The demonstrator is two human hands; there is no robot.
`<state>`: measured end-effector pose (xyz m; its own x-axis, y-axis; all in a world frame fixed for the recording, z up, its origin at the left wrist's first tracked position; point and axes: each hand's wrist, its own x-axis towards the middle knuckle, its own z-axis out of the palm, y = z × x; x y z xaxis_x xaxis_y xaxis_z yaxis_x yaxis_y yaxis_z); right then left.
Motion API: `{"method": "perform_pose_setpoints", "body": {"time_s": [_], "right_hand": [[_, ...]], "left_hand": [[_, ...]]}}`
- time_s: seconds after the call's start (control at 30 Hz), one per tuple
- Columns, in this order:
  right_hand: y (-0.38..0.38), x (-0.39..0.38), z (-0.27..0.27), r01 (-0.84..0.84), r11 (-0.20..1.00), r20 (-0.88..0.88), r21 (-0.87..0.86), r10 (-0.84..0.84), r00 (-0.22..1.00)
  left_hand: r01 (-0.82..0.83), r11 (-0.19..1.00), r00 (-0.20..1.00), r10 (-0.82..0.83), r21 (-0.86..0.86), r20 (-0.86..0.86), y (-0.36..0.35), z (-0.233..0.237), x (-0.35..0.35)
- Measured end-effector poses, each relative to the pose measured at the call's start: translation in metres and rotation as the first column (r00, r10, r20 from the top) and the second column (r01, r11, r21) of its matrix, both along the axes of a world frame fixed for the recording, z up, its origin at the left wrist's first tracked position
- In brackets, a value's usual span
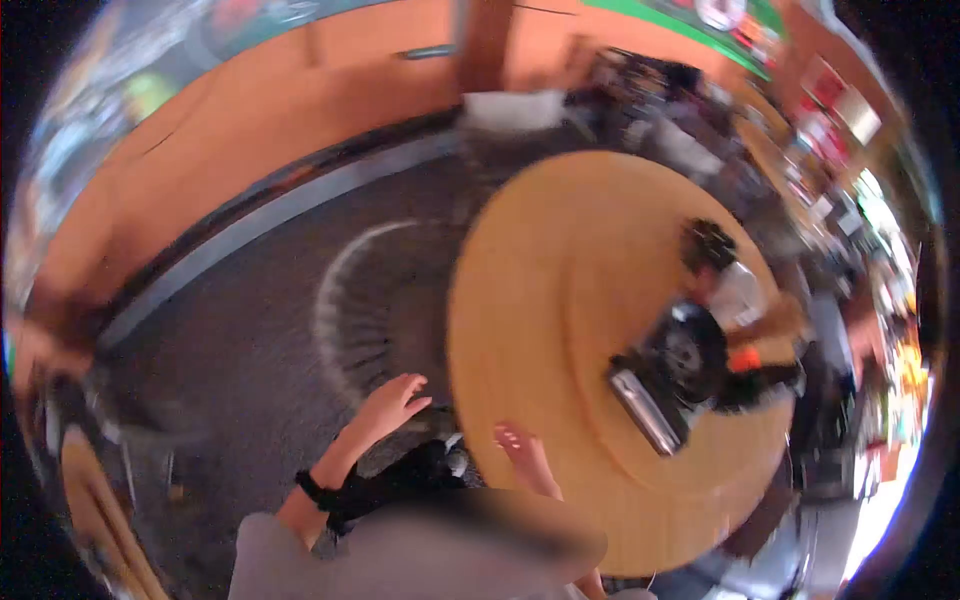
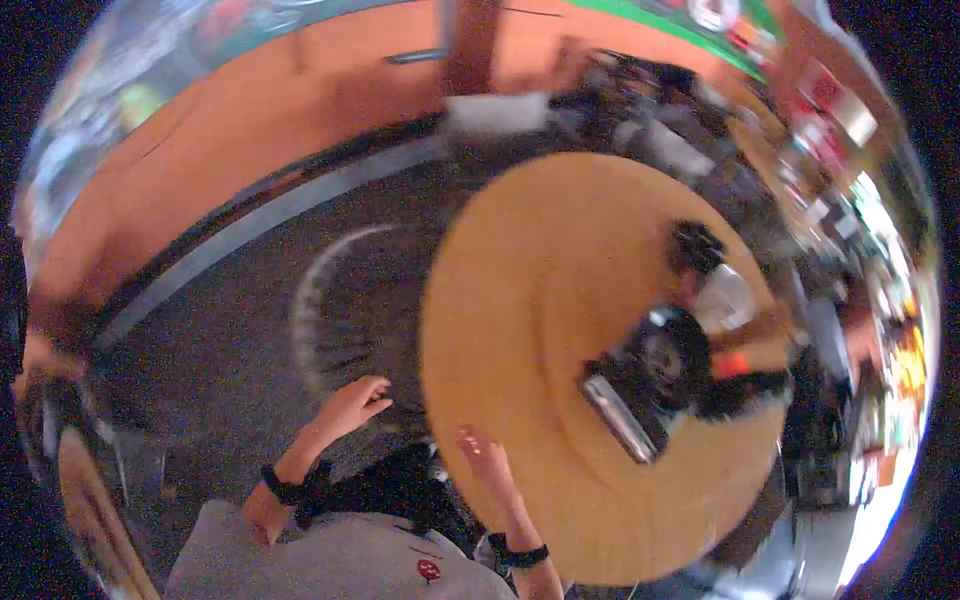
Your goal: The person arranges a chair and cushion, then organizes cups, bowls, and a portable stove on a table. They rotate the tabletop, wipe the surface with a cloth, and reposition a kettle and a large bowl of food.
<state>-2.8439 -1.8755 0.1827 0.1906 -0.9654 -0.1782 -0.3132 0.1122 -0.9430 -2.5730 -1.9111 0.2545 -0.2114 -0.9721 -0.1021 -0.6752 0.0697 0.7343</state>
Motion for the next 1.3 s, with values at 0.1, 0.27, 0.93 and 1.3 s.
{"method": "perform_pose_setpoints", "body": {"time_s": [0.1, 0.27, 0.93, 1.3], "right_hand": [[0.012, 0.018, -0.019, -0.092, 0.990, 0.119, 0.105, 0.080, 0.990], [0.019, 0.043, -0.032, -0.249, 0.951, -0.107, 0.180, 0.271, 0.957], [0.126, 0.501, 0.020, -0.973, 0.223, -0.214, 0.051, 0.955, 0.208], [0.243, 0.691, 0.027, -0.976, -0.198, -0.412, 0.087, 0.885, -0.216]], "left_hand": [[-0.078, 0.996, 0.997, 0.077, 0.051, 0.033, 0.047, -0.009, 0.040], [-0.249, 0.965, 0.968, 0.244, 0.081, 0.062, 0.111, 0.009, 0.091], [-0.997, 0.043, 0.042, 0.999, -0.060, 0.017, 0.548, -0.003, 0.338], [-0.603, 0.081, -0.146, 0.967, -0.794, 0.209, 0.676, 0.274, 0.377]]}}
